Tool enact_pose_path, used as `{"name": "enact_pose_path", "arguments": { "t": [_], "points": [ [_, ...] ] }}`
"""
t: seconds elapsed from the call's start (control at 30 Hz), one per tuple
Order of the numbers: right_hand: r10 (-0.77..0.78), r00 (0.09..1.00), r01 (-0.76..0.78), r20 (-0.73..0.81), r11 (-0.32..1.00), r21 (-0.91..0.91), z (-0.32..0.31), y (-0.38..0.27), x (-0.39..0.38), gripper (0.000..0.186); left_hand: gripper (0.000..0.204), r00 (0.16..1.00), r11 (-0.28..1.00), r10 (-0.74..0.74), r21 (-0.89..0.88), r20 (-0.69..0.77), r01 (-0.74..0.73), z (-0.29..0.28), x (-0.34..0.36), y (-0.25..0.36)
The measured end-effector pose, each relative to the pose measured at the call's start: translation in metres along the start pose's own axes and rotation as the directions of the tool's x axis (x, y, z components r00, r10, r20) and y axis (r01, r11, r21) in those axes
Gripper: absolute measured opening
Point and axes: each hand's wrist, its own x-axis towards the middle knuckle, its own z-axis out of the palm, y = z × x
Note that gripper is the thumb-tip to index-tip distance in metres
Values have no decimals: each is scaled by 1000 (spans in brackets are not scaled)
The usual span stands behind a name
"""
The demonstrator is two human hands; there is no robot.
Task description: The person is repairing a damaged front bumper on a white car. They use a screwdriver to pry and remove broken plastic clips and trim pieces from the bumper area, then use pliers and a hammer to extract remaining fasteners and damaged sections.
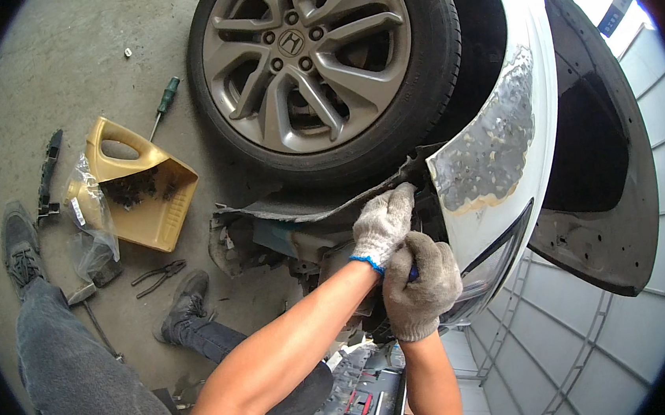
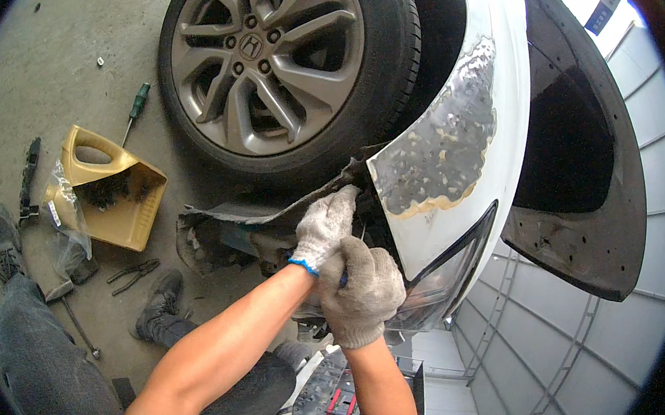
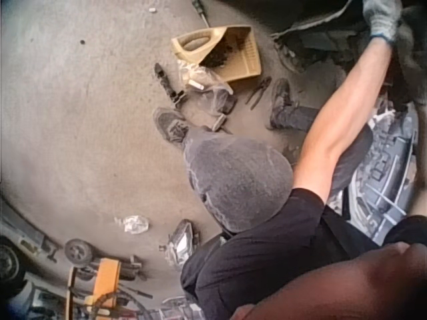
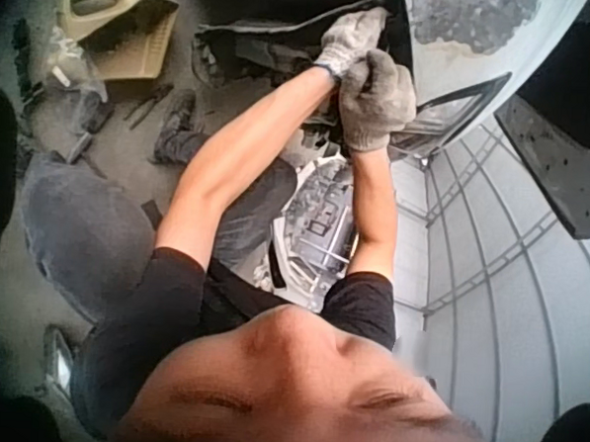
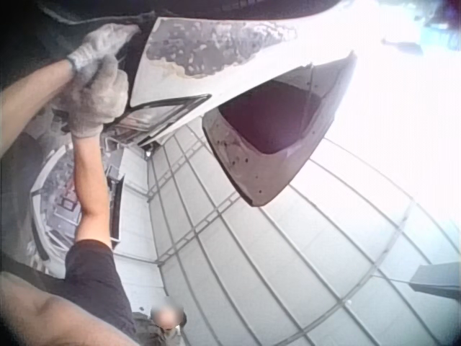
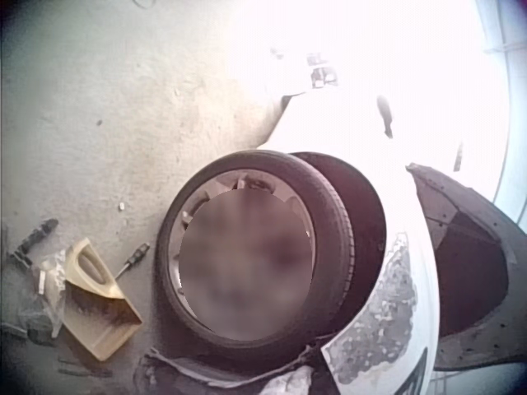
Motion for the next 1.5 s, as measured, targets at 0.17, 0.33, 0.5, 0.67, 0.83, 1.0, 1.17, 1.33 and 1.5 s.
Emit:
{"name": "enact_pose_path", "arguments": {
  "t": [0.17, 0.33, 0.5, 0.67, 0.83, 1.0, 1.17, 1.33, 1.5],
  "points": [
    [33, 997, -31, 72, 999, -23, -5, -6, 2, 15, 46, 978, 969, 208, 138, -12, -204, -2, 2, -8],
    [56, 994, -52, 99, 998, -47, -6, -9, 3, 13, 34, 935, 901, 353, 284, -41, -328, 3, 8, -22],
    [53, 991, -43, 126, 996, -78, -8, -9, 3, 14, 38, 939, 911, 340, 262, -45, -317, 2, 6, -21],
    [34, 985, -17, 166, 994, -104, -10, -11, 7, 14, 41, 923, 897, 384, 245, -19, -368, -1, 5, -23],
    [38, 978, -4, 204, 987, -163, -10, -14, 10, 16, 52, 999, 995, 30, 93, 28, -33, -11, 0, 7],
    [15, 971, 33, 237, 980, -197, -10, -16, 13, 16, 58, 997, 998, 63, 4, -38, -63, -7, -3, 5],
    [-30, 968, 85, 248, 973, -213, -11, -5, 2, 17, 58, 996, 994, 76, 78, -38, -73, -4, -1, -2],
    [-44, 977, 68, 210, 992, -105, -10, -6, 9, 18, 57, 961, 966, 246, 115, -125, -232, 0, 4, -8],
    [-44, 971, 42, 233, 999, 14, -32, -19, -4, 21, 55, 993, 990, 113, 95, -36, -109, -7, 1, 0]
  ]
}}
